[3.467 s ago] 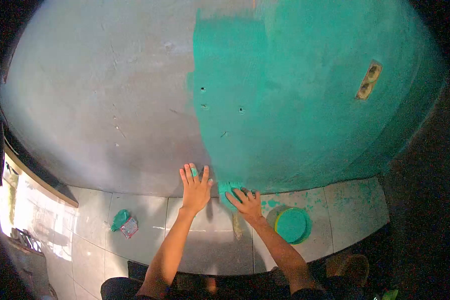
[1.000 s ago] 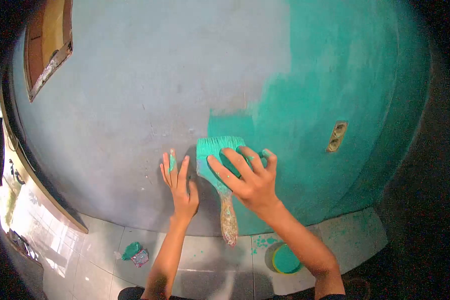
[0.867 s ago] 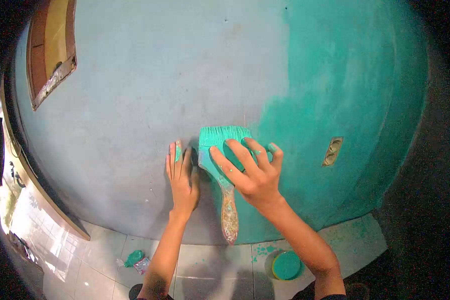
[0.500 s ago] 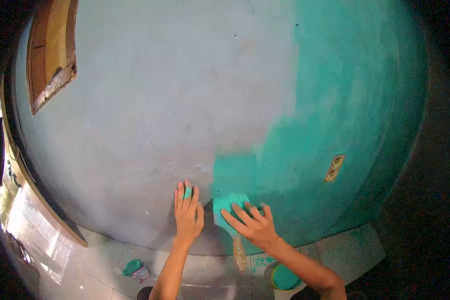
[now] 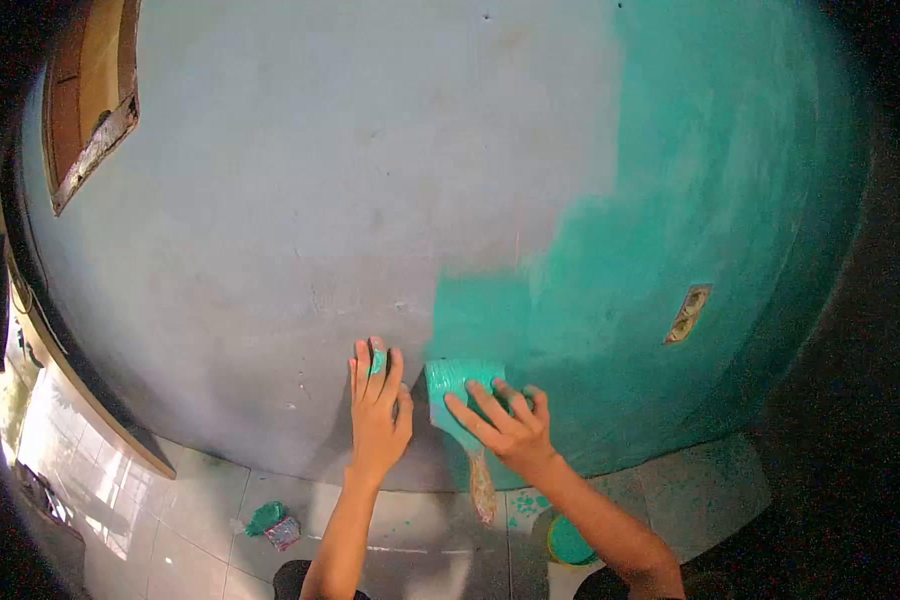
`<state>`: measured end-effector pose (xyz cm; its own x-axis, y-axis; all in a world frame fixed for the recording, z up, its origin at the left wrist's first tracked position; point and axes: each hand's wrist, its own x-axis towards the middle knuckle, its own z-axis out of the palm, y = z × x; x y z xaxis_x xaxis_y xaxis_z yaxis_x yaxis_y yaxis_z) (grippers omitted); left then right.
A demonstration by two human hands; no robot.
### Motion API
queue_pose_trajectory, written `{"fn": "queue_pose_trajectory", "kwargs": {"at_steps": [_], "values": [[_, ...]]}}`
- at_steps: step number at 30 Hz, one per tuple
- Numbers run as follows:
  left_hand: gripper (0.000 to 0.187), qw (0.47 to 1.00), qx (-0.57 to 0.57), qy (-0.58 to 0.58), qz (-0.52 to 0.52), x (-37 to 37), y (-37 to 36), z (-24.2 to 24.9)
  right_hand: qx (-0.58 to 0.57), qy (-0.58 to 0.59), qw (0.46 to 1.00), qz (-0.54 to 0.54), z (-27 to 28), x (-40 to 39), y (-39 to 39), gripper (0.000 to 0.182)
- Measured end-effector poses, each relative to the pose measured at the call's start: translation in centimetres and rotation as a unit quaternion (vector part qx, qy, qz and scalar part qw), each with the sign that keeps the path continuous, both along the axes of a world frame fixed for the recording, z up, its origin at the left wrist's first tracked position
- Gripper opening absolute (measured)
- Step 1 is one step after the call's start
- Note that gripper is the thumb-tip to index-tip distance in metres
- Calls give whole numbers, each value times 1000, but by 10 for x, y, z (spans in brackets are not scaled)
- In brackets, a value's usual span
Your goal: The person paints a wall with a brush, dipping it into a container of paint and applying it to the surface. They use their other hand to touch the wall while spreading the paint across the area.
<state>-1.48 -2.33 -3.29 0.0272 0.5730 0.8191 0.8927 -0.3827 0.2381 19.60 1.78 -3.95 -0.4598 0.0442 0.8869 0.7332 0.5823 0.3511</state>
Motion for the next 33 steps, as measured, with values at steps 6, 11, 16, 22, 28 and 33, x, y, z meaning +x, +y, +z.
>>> {"fn": "queue_pose_trajectory", "kwargs": {"at_steps": [6,11,16,22,28,33], "values": [[55,1000,-11,-16,-9,2,-4,2,-4,-13,999,38,8,10,-11,36],[57,999,-37,10,-6,-1,-5,4,-19,64,998,5,36,5,-8,38],[59,999,-25,21,-15,-5,-5,3,-17,-46,999,2,-19,9,-6,39],[58,1000,-21,20,0,-3,-1,0,-13,40,999,0,15,10,-15,37],[58,997,-39,58,27,-7,-6,-5,-24,-59,998,16,-27,8,-8,33],[56,991,-55,99,66,-6,-8,-12,-7,55,998,23,1,2,-18,38]]}}
